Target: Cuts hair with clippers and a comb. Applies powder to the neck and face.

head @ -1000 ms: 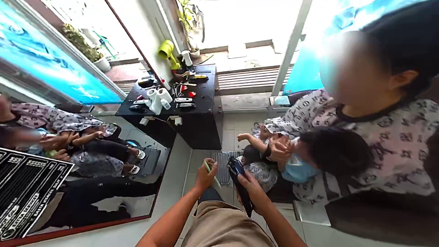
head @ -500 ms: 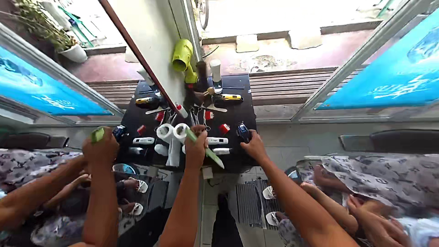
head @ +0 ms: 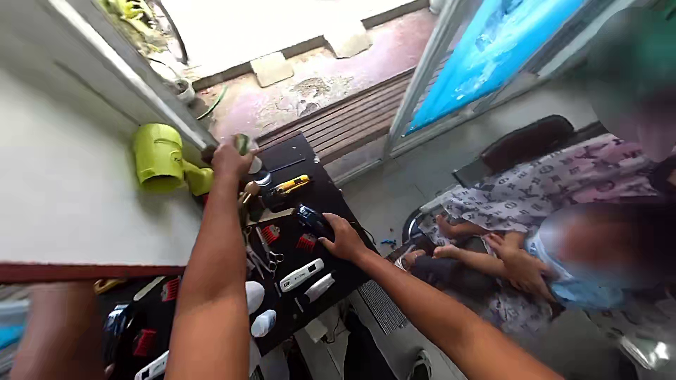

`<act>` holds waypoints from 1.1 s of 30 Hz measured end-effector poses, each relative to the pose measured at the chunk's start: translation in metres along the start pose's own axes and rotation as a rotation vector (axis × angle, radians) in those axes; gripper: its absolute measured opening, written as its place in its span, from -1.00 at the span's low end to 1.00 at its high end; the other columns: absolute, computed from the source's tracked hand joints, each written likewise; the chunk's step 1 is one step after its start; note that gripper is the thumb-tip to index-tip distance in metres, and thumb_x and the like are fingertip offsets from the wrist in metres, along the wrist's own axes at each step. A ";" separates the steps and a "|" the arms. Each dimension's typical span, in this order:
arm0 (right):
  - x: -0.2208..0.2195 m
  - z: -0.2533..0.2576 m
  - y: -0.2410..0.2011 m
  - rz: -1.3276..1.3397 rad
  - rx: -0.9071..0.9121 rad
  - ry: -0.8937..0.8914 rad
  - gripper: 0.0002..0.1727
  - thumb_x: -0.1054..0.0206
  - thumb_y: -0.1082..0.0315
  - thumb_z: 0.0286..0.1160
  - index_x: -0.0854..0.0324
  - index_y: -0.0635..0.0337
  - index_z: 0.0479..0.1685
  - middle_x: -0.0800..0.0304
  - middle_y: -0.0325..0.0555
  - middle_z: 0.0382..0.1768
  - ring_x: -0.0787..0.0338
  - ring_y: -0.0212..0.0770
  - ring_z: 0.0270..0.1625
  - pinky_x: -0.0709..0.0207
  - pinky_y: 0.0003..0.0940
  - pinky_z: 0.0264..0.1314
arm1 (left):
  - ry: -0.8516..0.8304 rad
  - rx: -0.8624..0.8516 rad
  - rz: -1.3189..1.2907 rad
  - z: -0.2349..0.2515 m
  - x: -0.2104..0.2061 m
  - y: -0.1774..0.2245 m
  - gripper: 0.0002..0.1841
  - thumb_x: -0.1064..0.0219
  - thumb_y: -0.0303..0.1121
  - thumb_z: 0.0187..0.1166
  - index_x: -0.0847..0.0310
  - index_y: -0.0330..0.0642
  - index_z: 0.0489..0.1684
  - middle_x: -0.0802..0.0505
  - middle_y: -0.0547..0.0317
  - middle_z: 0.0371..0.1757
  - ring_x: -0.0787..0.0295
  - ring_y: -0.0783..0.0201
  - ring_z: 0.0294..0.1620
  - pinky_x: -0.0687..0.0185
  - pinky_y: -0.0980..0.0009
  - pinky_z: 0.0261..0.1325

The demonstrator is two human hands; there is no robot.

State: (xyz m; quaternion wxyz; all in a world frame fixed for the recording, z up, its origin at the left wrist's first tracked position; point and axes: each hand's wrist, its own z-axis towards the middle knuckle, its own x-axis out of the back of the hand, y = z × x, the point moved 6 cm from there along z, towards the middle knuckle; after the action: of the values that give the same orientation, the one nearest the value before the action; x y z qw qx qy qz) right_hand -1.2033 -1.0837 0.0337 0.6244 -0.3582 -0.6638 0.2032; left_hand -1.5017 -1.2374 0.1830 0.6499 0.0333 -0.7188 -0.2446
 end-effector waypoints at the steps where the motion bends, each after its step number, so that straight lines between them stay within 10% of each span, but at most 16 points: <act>1: 0.009 -0.007 0.002 0.025 0.000 -0.002 -0.19 -0.42 0.05 0.52 -0.31 0.19 0.75 -0.43 0.09 0.68 -0.39 -0.01 0.74 -0.22 -0.10 0.80 | 0.002 -0.037 0.017 -0.004 0.002 0.004 -0.28 -0.42 0.04 0.58 -0.41 -0.23 0.64 -0.67 -0.58 0.36 -0.54 -0.58 0.44 -0.32 -0.56 0.44; 3: 0.033 -0.030 0.009 0.090 0.002 0.059 -0.18 -0.46 0.02 0.51 -0.33 0.19 0.74 -0.44 0.13 0.66 -0.43 0.01 0.71 -0.29 -0.06 0.76 | 0.005 -0.177 0.032 -0.029 0.008 0.032 -0.29 -0.39 0.07 0.57 -0.43 -0.24 0.59 -0.68 -0.65 0.29 -0.58 -0.66 0.34 -0.35 -0.65 0.30; 7: 0.113 -0.090 0.006 0.248 0.089 0.300 -0.08 -0.58 -0.02 0.37 -0.32 0.22 0.73 -0.49 0.13 0.60 -0.49 0.00 0.65 -0.39 -0.02 0.69 | -0.106 -0.464 -0.143 -0.141 0.039 0.139 -0.35 -0.36 -0.10 0.67 -0.33 -0.29 0.65 -0.64 -0.41 0.42 -0.65 -0.21 0.38 -0.45 -0.22 0.47; 12: 0.210 -0.181 -0.018 0.360 0.311 0.345 0.15 -0.78 0.15 0.06 -0.20 0.32 0.76 -0.53 0.19 0.55 -0.60 0.00 0.54 -0.51 -0.03 0.59 | -0.300 -0.956 -0.253 -0.288 -0.002 0.267 -0.28 -0.44 0.16 0.46 -0.56 -0.10 0.54 -0.84 -0.11 0.16 -0.82 0.12 0.02 -0.74 0.00 0.06; 16: 0.269 -0.293 0.023 0.444 0.271 0.252 -0.17 -0.61 0.25 0.24 -0.39 0.36 0.58 -0.81 0.12 0.15 -0.83 -0.16 0.12 -0.71 -0.15 0.20 | -0.530 -1.096 -0.544 -0.407 -0.059 0.369 -0.38 -0.45 0.09 0.50 -0.63 0.00 0.51 -0.81 0.19 0.35 -0.81 0.45 0.13 -0.79 0.34 0.15; 20: 0.311 -0.422 0.112 0.626 0.083 0.246 -0.22 -0.65 0.19 0.29 -0.47 0.27 0.55 -0.80 -0.08 0.21 -0.77 -0.41 0.23 -0.65 -0.41 0.39 | -0.708 -0.913 -1.037 -0.493 -0.142 0.427 -0.50 -0.01 0.14 0.81 -0.63 0.08 0.42 -0.84 0.36 0.20 -0.83 0.47 0.05 -0.83 0.43 0.06; 23: 0.343 -0.505 0.196 0.710 -0.089 0.307 -0.43 -0.66 0.22 0.24 -0.64 0.33 0.22 -0.88 -0.18 0.00 -0.84 -0.43 0.07 -0.73 -0.41 0.26 | -0.431 -0.664 -1.141 -0.529 -0.204 0.459 -0.45 0.17 0.10 0.88 -0.68 -0.07 0.11 -0.82 0.27 0.28 -0.75 0.30 0.31 -0.71 0.23 0.35; 25: 0.369 -0.549 0.233 0.571 -0.160 0.373 -0.45 -0.62 0.14 0.27 -0.66 0.32 0.18 -0.88 -0.16 -0.02 -0.85 -0.40 0.05 -0.75 -0.38 0.23 | -0.171 -0.359 -1.276 -0.535 -0.235 0.470 -0.49 0.28 0.11 0.88 -0.56 0.04 -0.05 -0.86 0.47 -0.14 -0.83 0.49 -0.06 -0.78 0.42 0.02; 28: 0.419 -0.586 0.247 0.072 -0.061 0.550 -0.41 -0.50 0.01 0.35 -0.70 0.20 0.31 -0.89 -0.06 0.09 -0.86 -0.27 0.12 -0.74 -0.17 0.23 | -0.073 0.075 -1.598 -0.528 -0.267 0.489 -0.45 0.37 0.25 0.82 -0.53 0.26 -0.16 -0.82 0.56 -0.35 -0.66 0.62 -0.53 -0.56 0.66 -0.51; 33: 0.498 -0.589 0.259 -0.241 0.258 0.788 -0.32 -0.51 0.05 0.24 -0.57 0.23 0.37 -0.87 0.04 0.15 -0.86 -0.09 0.20 -0.75 -0.04 0.15 | 0.008 0.189 -1.990 -0.517 -0.276 0.517 -0.58 0.30 0.10 0.90 -0.46 0.20 -0.10 -0.82 0.43 -0.05 -0.76 0.51 -0.29 -0.67 0.60 -0.30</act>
State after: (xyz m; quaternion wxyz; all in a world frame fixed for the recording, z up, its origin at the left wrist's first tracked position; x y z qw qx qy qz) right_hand -0.5539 -0.6539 0.2698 0.8890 -0.2474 -0.3810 0.0578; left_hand -0.8289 -0.8421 0.1519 0.1463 0.6723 -0.3782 -0.6193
